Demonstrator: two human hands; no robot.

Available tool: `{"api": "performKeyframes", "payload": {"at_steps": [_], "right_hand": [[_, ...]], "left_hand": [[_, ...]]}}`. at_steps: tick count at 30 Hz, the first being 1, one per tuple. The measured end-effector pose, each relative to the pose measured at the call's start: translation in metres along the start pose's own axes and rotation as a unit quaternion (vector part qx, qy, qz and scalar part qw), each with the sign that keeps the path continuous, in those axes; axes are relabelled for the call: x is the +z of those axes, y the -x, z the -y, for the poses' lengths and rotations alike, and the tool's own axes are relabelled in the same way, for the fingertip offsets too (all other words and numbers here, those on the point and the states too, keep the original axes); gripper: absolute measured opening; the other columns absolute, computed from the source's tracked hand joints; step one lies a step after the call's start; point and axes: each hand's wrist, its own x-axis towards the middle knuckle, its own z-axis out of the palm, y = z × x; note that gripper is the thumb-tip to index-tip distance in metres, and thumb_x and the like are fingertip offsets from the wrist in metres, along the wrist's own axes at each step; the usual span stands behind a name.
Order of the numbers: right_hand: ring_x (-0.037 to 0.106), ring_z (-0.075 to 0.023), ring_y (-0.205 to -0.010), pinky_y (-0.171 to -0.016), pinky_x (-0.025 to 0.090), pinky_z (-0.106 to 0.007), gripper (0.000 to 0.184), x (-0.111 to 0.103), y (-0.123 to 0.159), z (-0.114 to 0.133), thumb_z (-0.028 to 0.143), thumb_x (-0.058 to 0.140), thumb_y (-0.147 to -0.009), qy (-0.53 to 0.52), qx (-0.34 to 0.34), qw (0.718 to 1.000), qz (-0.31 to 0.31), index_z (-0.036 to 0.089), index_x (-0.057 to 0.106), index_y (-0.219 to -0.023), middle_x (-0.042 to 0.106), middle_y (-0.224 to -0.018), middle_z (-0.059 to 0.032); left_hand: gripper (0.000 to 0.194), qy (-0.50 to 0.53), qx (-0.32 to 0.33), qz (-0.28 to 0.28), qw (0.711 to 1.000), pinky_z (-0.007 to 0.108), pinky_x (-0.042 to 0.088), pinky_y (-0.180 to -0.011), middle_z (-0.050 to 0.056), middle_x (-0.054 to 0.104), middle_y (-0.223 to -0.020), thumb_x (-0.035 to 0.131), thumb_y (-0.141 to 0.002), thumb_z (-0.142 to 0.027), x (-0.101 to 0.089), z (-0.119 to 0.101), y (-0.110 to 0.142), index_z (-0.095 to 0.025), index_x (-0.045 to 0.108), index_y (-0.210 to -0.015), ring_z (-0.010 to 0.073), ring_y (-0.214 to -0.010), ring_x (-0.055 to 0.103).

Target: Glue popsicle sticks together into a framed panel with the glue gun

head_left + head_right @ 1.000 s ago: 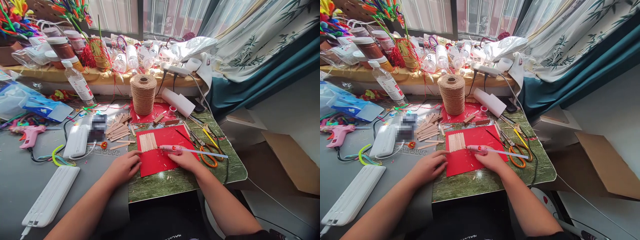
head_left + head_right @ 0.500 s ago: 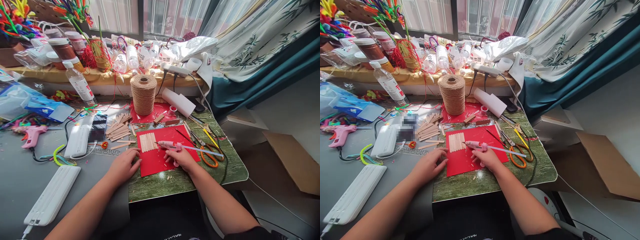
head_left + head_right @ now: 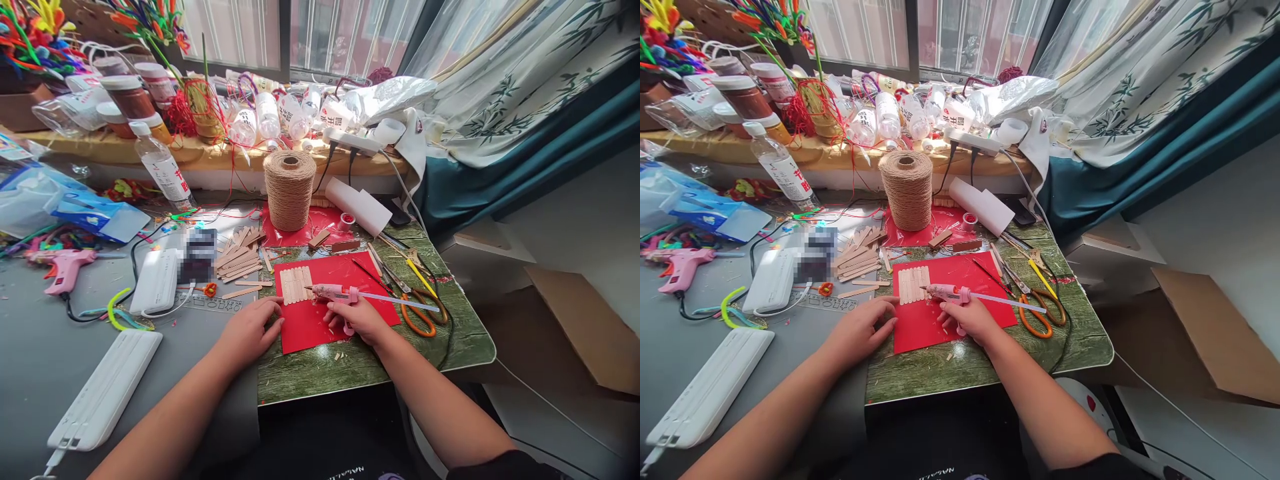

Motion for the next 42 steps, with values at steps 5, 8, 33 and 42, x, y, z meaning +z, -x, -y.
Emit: {"api": "performKeyframes", "payload": {"at_steps": [5,8,33,42], "right_hand": [[0.068,-0.013,-0.058,-0.037,0.034,-0.016,0.038,0.002,0.0,-0.002,0.039,0.07,-0.085,0.005,-0.002,1.0,0.014,0.015,0.075,-0.114,0.075,-0.075,-0.0056],[0.065,-0.0127,-0.054,-0.036,0.033,-0.016,0.035,-0.003,-0.002,-0.007,0.043,0.071,-0.085,0.019,-0.011,1.0,0.006,0.016,0.076,-0.106,0.073,-0.071,-0.0043],[0.054,-0.0107,-0.045,-0.038,0.037,-0.017,0.049,-0.036,-0.016,-0.007,0.051,0.07,-0.087,0.106,-0.055,0.991,0.062,0.024,0.072,-0.128,0.059,-0.058,0.0044],[0.037,-0.0098,-0.044,-0.04,0.026,-0.02,0.051,-0.046,-0.006,0.018,0.047,0.065,-0.095,0.208,-0.084,0.966,0.126,0.03,0.065,-0.143,0.043,-0.05,0.0068]], "left_hand": [[0.014,0.0,0.003,-0.002,1.0,0.044,0.055,-0.096,0.008,0.063,-0.14,0.049,-0.101,-0.036,0.0,0.001,0.0,-0.025,0.057,-0.097,0.0259,-0.121,0.065],[0.014,0.015,-0.004,-0.01,1.0,0.041,0.057,-0.085,0.008,0.061,-0.14,0.049,-0.1,-0.035,-0.001,0.001,0.0,-0.024,0.058,-0.098,0.0214,-0.098,0.069],[0.092,-0.066,0.028,-0.006,0.997,0.049,0.042,-0.117,0.014,0.053,-0.152,0.075,-0.075,-0.039,-0.024,0.024,-0.07,-0.022,0.037,-0.157,0.0342,-0.139,0.051],[0.093,-0.053,0.031,0.05,0.997,0.043,0.039,-0.12,0.011,0.049,-0.157,0.074,-0.077,-0.04,-0.034,0.03,-0.078,-0.022,0.036,-0.16,0.0311,-0.143,0.047]]}}
